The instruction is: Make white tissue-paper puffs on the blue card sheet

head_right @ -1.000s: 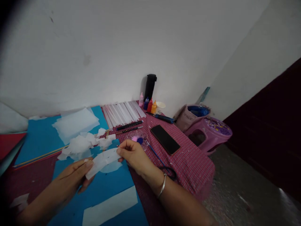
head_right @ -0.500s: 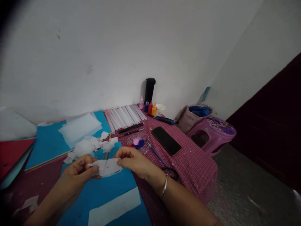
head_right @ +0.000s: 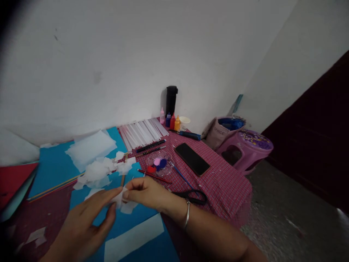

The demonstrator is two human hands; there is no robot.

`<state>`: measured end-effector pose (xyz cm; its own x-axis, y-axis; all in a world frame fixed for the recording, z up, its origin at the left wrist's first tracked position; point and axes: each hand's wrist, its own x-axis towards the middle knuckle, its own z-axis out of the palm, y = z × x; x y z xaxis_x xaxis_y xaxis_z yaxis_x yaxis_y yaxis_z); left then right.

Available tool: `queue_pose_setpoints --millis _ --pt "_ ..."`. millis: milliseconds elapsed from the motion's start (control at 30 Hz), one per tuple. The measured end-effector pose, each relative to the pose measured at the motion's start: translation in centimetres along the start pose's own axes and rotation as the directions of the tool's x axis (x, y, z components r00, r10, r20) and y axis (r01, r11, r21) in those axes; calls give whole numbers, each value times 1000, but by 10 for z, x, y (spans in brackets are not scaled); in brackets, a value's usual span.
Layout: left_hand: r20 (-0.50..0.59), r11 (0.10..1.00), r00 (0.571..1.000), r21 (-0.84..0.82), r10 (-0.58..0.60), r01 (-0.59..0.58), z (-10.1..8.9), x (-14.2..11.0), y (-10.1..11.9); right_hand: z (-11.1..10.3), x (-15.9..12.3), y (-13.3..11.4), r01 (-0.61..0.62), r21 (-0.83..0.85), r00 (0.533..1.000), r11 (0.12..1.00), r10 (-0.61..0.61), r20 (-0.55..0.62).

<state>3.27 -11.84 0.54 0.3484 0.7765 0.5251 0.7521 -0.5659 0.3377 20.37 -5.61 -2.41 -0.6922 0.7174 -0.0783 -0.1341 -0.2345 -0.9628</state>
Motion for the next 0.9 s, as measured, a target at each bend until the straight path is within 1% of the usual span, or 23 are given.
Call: queue_pose_setpoints --millis 33,67,100,133,167,233,267,300,367,433,500,567,633,700,767,800,833,900 --pt "-1 999 999 16 -47 47 0 1 0 1 -1 0 35 -42 998 998 -37 -49" --pt "12 994 994 18 -111 111 0 1 0 1 -1 -1 80 -126 992 989 -92 -92" --pt "46 983 982 7 -184 184 0 2 0 1 -3 -2 129 -246 979 961 -162 -121" --pt "97 967 963 -12 -251 254 1 2 0 1 -4 -3 176 -382 961 907 -242 -131" --pt "154 948 939 -31 -309 317 2 3 -1 1 -6 -5 216 -512 941 832 -318 -120" --pt "245 907 886 -55 -394 418 5 3 -2 2 -9 -8 270 -688 908 674 -415 -50" --pt "273 890 866 -64 -420 452 7 3 -3 2 -10 -9 287 -733 902 616 -431 -9" --pt "287 876 852 -76 -438 476 8 3 -3 2 -11 -9 300 -760 901 576 -433 28" --pt "297 855 839 -112 -457 506 11 4 -3 2 -13 -10 311 -789 905 529 -418 77" --pt "316 847 838 -156 -445 508 11 5 -3 3 -13 -11 310 -805 913 505 -396 103" --pt "337 848 843 -185 -420 497 10 6 -3 3 -13 -12 312 -810 917 496 -382 119" --pt "338 842 845 -207 -415 497 8 8 -3 4 -12 -11 308 -804 917 509 -383 109" --pt "304 812 835 -237 -459 533 6 8 -5 4 -11 -10 273 -800 920 535 -387 55" --pt "282 762 811 -285 -513 581 4 9 -7 2 -9 -8 201 -793 931 575 -364 -27" --pt "282 714 792 -345 -541 610 4 8 -8 -1 -8 -7 129 -764 953 632 -292 -81" --pt "290 699 791 -371 -539 612 3 8 -8 -2 -7 -7 105 -741 967 663 -241 -79" --pt "290 696 798 -391 -527 602 3 8 -8 -3 -7 -7 91 -717 981 691 -186 -55" --pt "276 722 824 -395 -495 567 3 8 -5 -5 -7 -7 86 -678 995 730 -98 20"
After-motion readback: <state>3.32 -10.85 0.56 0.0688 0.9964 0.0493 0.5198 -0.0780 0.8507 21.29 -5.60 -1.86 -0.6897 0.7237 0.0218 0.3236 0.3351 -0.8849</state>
